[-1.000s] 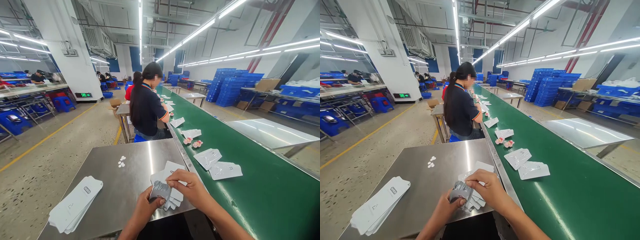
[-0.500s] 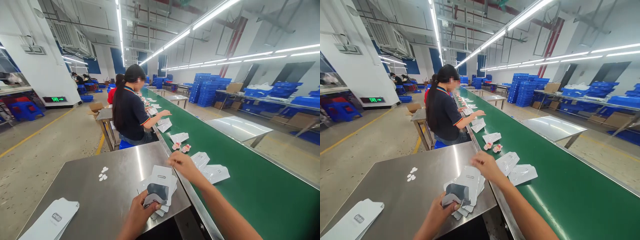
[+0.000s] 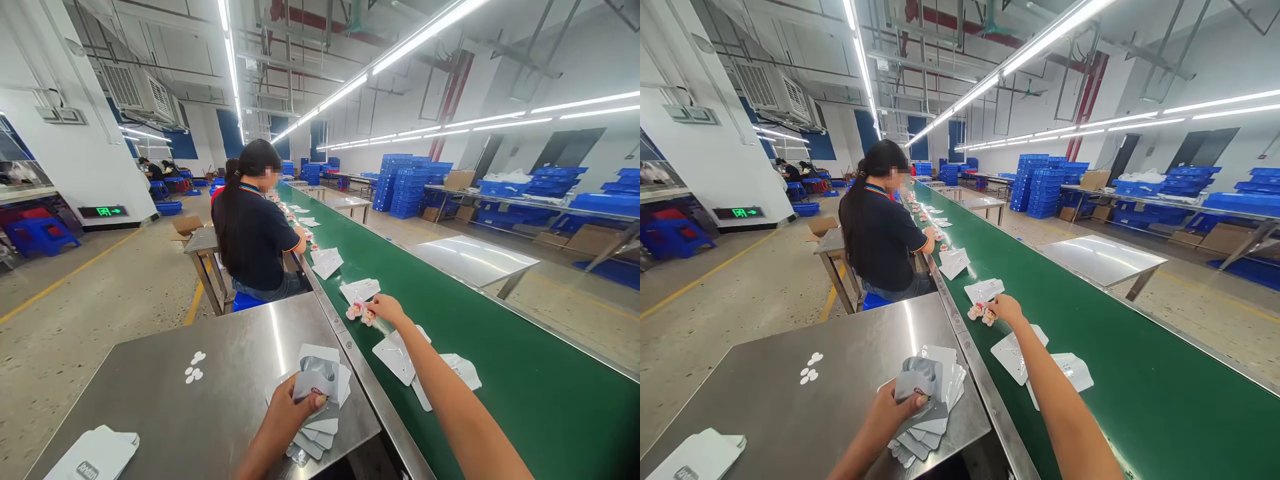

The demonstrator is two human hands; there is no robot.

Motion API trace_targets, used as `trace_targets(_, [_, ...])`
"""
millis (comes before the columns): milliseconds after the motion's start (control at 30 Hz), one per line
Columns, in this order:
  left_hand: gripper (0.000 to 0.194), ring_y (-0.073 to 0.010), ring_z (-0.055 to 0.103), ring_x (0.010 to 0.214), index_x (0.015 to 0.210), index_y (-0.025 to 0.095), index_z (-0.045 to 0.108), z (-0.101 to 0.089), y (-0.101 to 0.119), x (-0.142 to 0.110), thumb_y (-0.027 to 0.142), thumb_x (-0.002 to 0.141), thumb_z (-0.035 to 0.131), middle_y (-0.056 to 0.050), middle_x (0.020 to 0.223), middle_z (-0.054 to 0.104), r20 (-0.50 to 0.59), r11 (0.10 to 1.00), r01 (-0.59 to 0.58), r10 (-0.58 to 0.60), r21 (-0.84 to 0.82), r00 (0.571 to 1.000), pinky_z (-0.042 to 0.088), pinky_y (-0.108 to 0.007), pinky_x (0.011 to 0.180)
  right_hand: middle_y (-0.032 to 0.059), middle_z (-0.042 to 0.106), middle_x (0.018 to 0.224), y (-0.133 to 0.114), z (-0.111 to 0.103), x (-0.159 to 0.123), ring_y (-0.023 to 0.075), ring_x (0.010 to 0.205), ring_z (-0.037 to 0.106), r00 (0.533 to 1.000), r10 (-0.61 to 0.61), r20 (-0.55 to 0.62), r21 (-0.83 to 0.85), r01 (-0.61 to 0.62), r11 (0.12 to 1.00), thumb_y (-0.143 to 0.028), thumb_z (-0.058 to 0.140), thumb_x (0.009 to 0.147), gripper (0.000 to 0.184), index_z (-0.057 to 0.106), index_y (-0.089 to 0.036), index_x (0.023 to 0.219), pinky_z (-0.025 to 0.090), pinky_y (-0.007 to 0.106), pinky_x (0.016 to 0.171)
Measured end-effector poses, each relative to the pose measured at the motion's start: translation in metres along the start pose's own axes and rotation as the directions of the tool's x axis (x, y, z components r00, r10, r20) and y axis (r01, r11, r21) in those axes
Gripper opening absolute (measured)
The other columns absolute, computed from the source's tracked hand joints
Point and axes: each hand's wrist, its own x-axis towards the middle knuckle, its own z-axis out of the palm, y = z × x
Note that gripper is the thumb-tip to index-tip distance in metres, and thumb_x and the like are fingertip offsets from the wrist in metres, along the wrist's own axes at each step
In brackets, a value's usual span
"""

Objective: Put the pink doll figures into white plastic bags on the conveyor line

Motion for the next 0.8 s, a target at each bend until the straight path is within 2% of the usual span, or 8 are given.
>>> trace_targets(133, [0.032,-0.0109,0.041,0.056,0.067,0.015,0.056,0.008,0.000,0.003,0.043,0.059,0.070,0.004,0.058,0.048,0.041,1.000,-0.017,0.016,0.024,0.999,0.031,-0.021,0.053,0.0025,0.061,0.077,-0.028,-0.012,-0.049,0.0142,0.073,0.055,0.966,-0.227,-0.122,0.178,0.246,0.953,-0.045,0.047,0.084,0.030,0.054,-0.018,0.074,0.040,0.024,0.064])
trace_targets(200, [0.029,-0.0113,0.043,0.058,0.068,0.015,0.058,0.010,0.002,0.003,0.040,0.061,0.070,0.004,0.059,0.050,0.056,0.999,-0.026,0.024,0.048,0.998,0.033,-0.021,0.055,0.0005,0.059,0.071,-0.046,-0.019,-0.084,0.0129,0.066,0.055,0.901,-0.401,-0.162,0.424,0.431,0.796,-0.046,0.049,0.084,0.030,0.054,-0.018,0.076,0.042,0.024,0.062])
trace_targets(300, [0.023,-0.0114,0.044,0.060,0.072,0.015,0.060,0.012,0.003,-0.001,0.035,0.064,0.069,0.003,0.062,0.053,0.076,0.996,-0.052,0.047,0.067,0.996,0.035,-0.021,0.056,-0.0002,0.058,0.069,-0.070,-0.025,-0.131,0.0121,0.062,0.055,0.809,-0.573,-0.129,0.595,0.525,0.608,-0.041,0.054,0.083,0.025,0.055,-0.018,0.075,0.043,0.023,0.057])
trace_targets(467, [0.024,-0.0133,0.051,0.062,0.080,0.015,0.063,0.012,-0.001,-0.009,0.032,0.064,0.070,0.001,0.068,0.060,0.096,0.994,-0.076,0.068,0.081,0.993,0.039,-0.022,0.057,-0.0025,0.058,0.071,-0.087,-0.016,-0.164,0.0102,0.060,0.052,0.794,-0.597,-0.111,0.287,0.601,0.746,-0.031,0.061,0.079,0.012,0.057,-0.020,0.075,0.039,0.022,0.054])
trace_targets(567, [0.029,-0.0156,0.054,0.070,0.087,0.015,0.064,0.011,-0.001,-0.012,0.028,0.063,0.071,0.000,0.077,0.064,0.086,0.992,-0.111,0.105,0.068,0.991,0.042,-0.023,0.062,-0.0032,0.060,0.070,-0.087,-0.009,-0.169,0.0109,0.062,0.055,0.775,-0.626,-0.081,0.220,0.627,0.748,-0.028,0.060,0.081,0.009,0.057,-0.020,0.078,0.043,0.022,0.056])
trace_targets(633, [0.029,-0.0160,0.055,0.071,0.090,0.016,0.064,0.012,0.003,-0.015,0.026,0.063,0.071,-0.001,0.079,0.064,0.069,0.988,-0.130,0.125,0.077,0.990,0.043,-0.023,0.062,0.0008,0.064,0.084,-0.086,-0.008,-0.177,0.0153,0.081,0.059,0.678,-0.732,-0.070,0.186,0.729,0.658,-0.028,0.057,0.084,0.010,0.061,-0.021,0.078,0.047,0.028,0.072])
trace_targets(700, [0.026,-0.0161,0.055,0.072,0.092,0.016,0.062,0.016,0.008,-0.018,0.024,0.067,0.067,-0.001,0.080,0.064,0.062,0.984,-0.148,0.142,0.099,0.988,0.043,-0.023,0.062,0.0047,0.058,0.115,-0.085,-0.008,-0.188,0.0243,0.113,0.047,0.557,-0.829,-0.043,0.121,0.827,0.549,-0.032,0.056,0.085,0.014,0.065,-0.021,0.081,0.040,0.040,0.093])
trace_targets(800, [0.018,-0.0177,0.057,0.073,0.089,0.017,0.063,0.026,0.015,-0.025,0.020,0.071,0.059,-0.002,0.080,0.065,0.079,0.950,-0.220,0.208,0.221,0.975,0.044,-0.025,0.065,0.0028,0.039,0.138,-0.083,-0.008,-0.203,0.0325,0.130,0.025,0.509,-0.859,0.050,0.053,0.858,0.511,-0.040,0.060,0.081,0.020,0.068,-0.022,0.083,0.026,0.051,0.104])
